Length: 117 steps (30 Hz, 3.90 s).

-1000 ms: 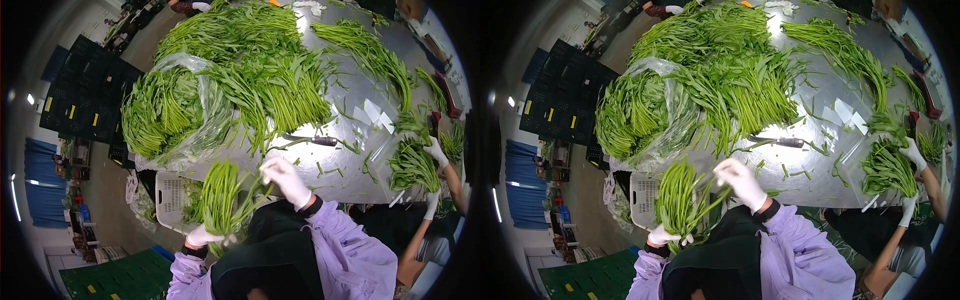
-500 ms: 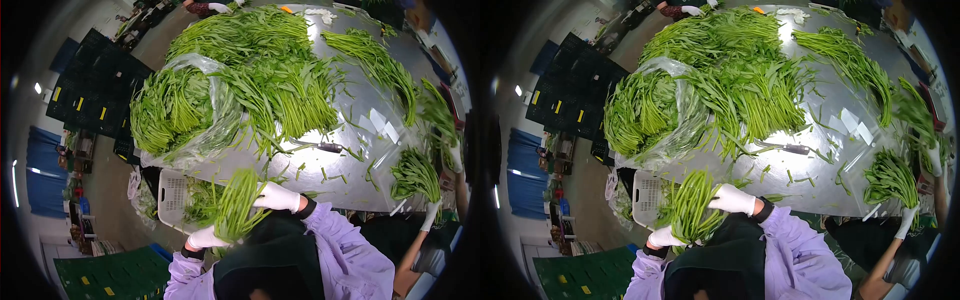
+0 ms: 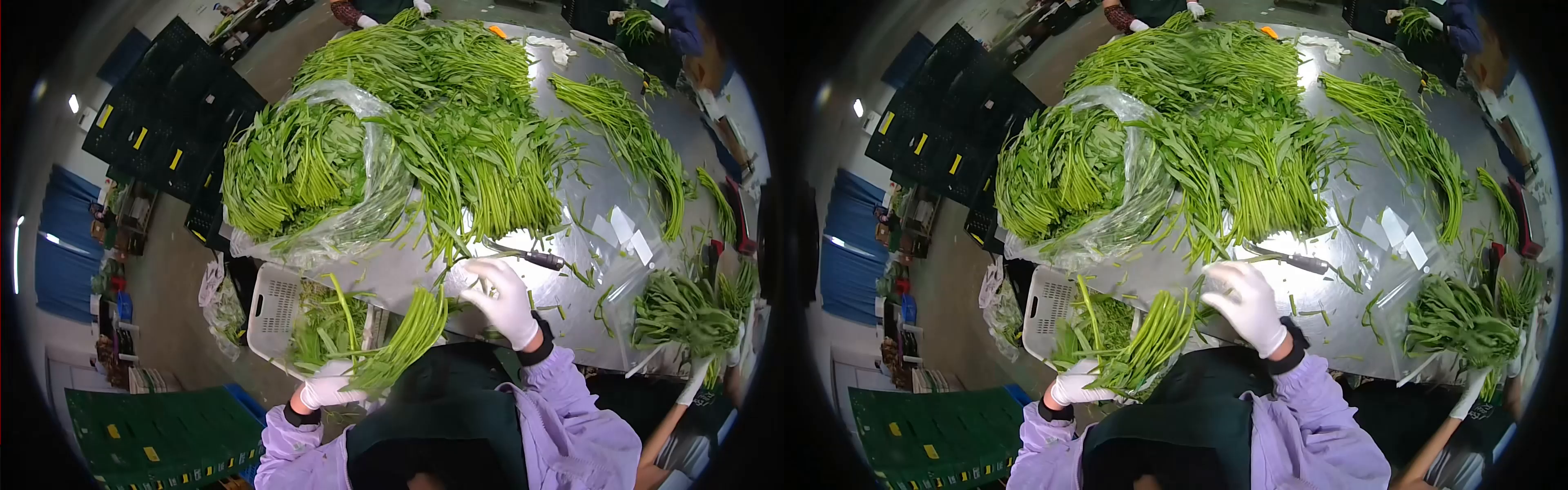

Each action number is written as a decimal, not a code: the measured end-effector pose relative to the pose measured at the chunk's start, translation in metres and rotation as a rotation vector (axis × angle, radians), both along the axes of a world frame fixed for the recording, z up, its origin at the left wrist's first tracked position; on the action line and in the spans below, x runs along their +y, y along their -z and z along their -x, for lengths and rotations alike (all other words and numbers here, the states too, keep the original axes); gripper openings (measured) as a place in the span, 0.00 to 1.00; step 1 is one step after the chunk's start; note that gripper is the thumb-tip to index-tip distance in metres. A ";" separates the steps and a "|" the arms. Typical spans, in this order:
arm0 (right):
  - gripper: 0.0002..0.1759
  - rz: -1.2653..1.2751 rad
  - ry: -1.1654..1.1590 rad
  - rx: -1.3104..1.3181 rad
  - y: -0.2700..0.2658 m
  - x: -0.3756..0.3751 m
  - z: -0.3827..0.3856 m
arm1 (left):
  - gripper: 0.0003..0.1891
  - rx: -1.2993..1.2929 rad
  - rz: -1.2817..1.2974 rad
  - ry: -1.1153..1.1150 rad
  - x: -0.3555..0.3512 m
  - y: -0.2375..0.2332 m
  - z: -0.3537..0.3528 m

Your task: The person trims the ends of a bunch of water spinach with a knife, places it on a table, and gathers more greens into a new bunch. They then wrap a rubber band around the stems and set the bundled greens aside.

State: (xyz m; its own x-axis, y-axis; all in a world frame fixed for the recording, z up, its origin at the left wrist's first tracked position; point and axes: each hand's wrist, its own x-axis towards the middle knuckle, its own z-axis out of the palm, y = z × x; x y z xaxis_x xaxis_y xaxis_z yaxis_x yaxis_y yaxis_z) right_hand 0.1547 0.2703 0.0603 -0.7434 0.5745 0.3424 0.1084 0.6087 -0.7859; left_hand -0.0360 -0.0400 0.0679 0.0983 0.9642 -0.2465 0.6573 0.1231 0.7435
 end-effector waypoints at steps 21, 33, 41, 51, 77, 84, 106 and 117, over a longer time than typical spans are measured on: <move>0.03 0.848 -0.602 0.205 0.003 -0.002 -0.008 | 0.20 0.085 0.126 -0.107 0.016 -0.025 -0.001; 0.45 -0.479 -0.592 -0.183 -0.040 -0.054 0.029 | 0.11 0.522 -0.007 -0.117 0.050 -0.046 -0.018; 0.09 0.166 -0.803 0.043 -0.006 -0.062 0.041 | 0.14 0.449 0.065 -0.071 0.050 -0.042 -0.016; 0.11 1.227 -0.892 -0.501 -0.038 0.034 0.016 | 0.12 0.299 -0.050 -0.054 0.036 -0.034 -0.014; 0.17 0.685 -1.207 -0.567 -0.022 -0.011 0.071 | 0.17 -0.113 0.152 0.018 0.043 -0.032 -0.007; 0.16 0.570 -1.293 -0.489 -0.006 -0.014 0.073 | 0.20 -0.093 0.157 0.034 0.039 -0.028 -0.007; 0.14 0.950 -0.743 -0.509 -0.004 -0.038 0.057 | 0.17 0.321 0.184 -0.125 0.043 -0.025 -0.012; 0.13 0.846 -1.016 -0.382 0.026 -0.011 0.028 | 0.22 0.112 0.164 0.004 0.042 0.002 0.000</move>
